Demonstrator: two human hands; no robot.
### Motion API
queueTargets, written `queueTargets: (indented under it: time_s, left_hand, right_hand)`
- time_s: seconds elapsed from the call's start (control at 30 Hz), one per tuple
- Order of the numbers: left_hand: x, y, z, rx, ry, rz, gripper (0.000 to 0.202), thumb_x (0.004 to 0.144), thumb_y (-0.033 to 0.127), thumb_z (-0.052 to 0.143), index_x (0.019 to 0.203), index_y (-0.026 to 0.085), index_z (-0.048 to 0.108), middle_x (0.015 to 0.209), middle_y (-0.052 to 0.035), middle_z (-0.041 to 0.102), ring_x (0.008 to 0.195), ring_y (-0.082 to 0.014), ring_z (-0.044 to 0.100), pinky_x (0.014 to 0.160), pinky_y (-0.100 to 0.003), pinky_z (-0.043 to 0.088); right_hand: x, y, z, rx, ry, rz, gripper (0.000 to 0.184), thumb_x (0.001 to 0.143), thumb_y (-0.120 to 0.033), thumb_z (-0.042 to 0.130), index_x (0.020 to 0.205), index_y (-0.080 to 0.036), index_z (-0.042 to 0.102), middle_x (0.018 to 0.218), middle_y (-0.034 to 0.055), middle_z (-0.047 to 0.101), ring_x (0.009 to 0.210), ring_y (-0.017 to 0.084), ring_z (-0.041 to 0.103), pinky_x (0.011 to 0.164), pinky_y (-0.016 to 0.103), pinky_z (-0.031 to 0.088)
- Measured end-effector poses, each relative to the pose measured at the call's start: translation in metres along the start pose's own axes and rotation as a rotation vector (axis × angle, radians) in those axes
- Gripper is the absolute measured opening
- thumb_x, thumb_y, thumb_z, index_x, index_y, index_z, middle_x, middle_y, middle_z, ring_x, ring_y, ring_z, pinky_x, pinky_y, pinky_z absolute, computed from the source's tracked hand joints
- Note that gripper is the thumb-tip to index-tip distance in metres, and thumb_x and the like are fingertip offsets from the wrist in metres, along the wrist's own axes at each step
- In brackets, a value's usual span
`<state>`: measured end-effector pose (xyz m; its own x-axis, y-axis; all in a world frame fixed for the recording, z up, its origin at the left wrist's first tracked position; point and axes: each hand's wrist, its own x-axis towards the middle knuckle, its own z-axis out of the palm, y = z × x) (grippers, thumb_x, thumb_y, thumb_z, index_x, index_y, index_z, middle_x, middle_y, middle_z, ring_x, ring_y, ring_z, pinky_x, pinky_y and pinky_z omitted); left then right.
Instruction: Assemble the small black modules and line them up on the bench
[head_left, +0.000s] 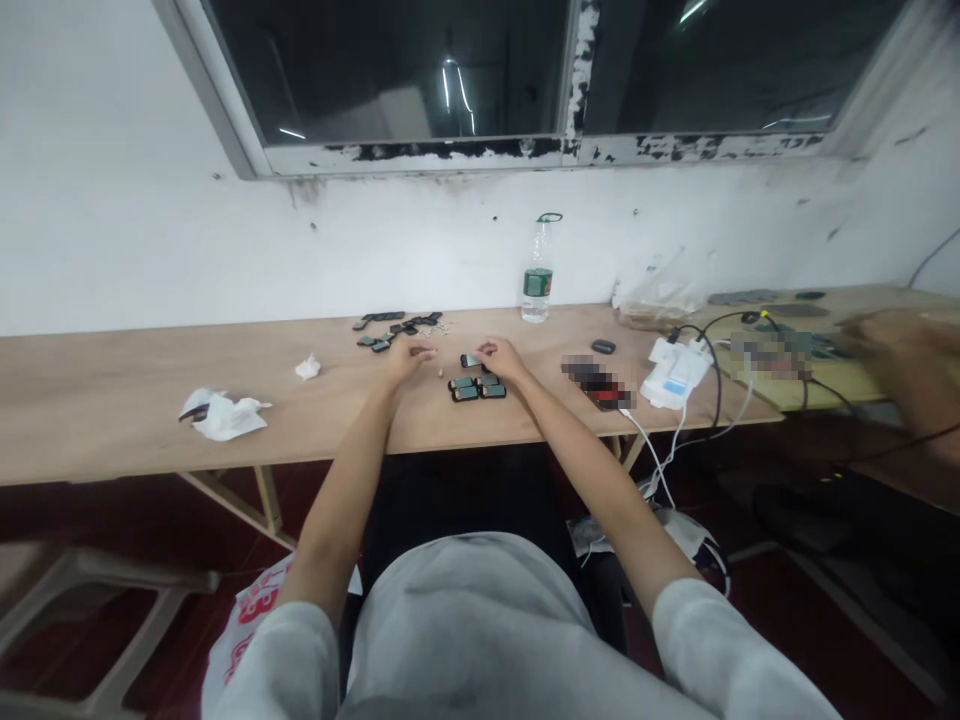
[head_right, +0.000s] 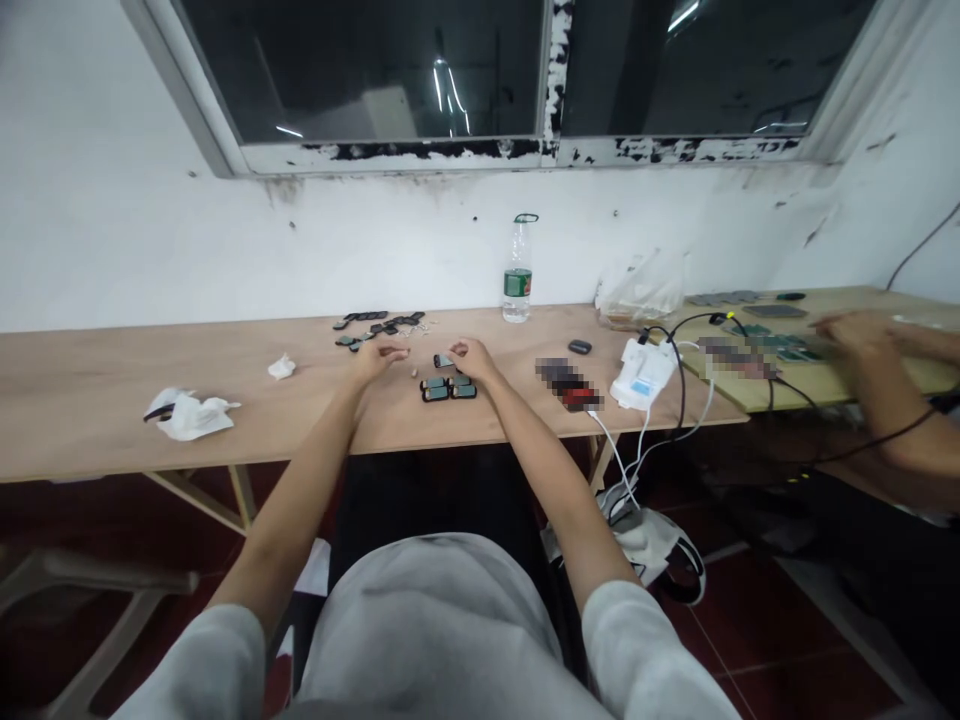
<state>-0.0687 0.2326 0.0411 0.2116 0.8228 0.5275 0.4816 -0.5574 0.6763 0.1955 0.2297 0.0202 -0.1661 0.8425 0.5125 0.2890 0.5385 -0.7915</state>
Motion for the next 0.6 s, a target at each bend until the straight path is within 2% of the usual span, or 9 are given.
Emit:
queueTargets:
  time_s: [0.13,0.2,0.3,0.43,0.6]
  left_hand:
    - [-0.013,-0.018,-0.022,-0.108,-0.119,-0.169,0.051,0.055,0.047,0.091,0.092,0.015,0.077,0.095,-0.0110,0.078,0.092,-0.0294,0.072,0.090,-0.043,0.057]
    - [-0.017,-0.023,-0.023,-0.183,-0.165,-0.239,0.062,0.047,0.047,0.094,0.097,0.015,0.076,0.097,-0.0112,0.078,0.093,-0.0303,0.072,0.088,-0.043,0.058]
    - [-0.019,-0.025,-0.020,-0.230,-0.208,-0.306,0.065,0.038,0.043,0.096,0.094,0.017,0.076,0.096,-0.0108,0.078,0.093,-0.0304,0.072,0.088,-0.044,0.058]
    - [-0.017,-0.022,-0.015,-0.204,-0.270,-0.322,0.059,0.035,0.038,0.097,0.087,0.018,0.077,0.092,-0.0098,0.078,0.092,-0.0297,0.072,0.089,-0.044,0.058]
    - [-0.015,-0.020,-0.013,-0.112,-0.293,-0.327,0.053,0.039,0.035,0.095,0.087,0.020,0.079,0.094,-0.0081,0.079,0.094,-0.0290,0.071,0.089,-0.040,0.057]
  right_hand:
    - [-0.003,-0.001,0.004,-0.194,-0.073,-0.045,0.011,0.082,-0.025,0.068,0.085,-0.016,0.073,0.087,0.0062,0.077,0.081,0.018,0.070,0.078,0.027,0.052]
    - [-0.004,-0.003,0.004,-0.326,-0.117,-0.075,0.014,0.083,-0.028,0.069,0.085,-0.017,0.076,0.085,0.0065,0.077,0.080,0.019,0.070,0.077,0.028,0.051]
    - [-0.006,-0.007,0.004,-0.516,-0.154,-0.101,0.020,0.086,-0.034,0.068,0.087,-0.018,0.080,0.088,0.0092,0.078,0.084,0.023,0.070,0.081,0.031,0.050]
    - [-0.007,-0.012,0.005,-0.661,-0.186,-0.070,0.027,0.090,-0.039,0.064,0.094,-0.020,0.082,0.095,0.0105,0.078,0.092,0.025,0.070,0.088,0.032,0.046]
    - [-0.008,-0.014,0.002,-0.689,-0.225,-0.039,0.030,0.093,-0.040,0.059,0.101,-0.021,0.081,0.102,0.0090,0.078,0.096,0.023,0.068,0.088,0.029,0.045]
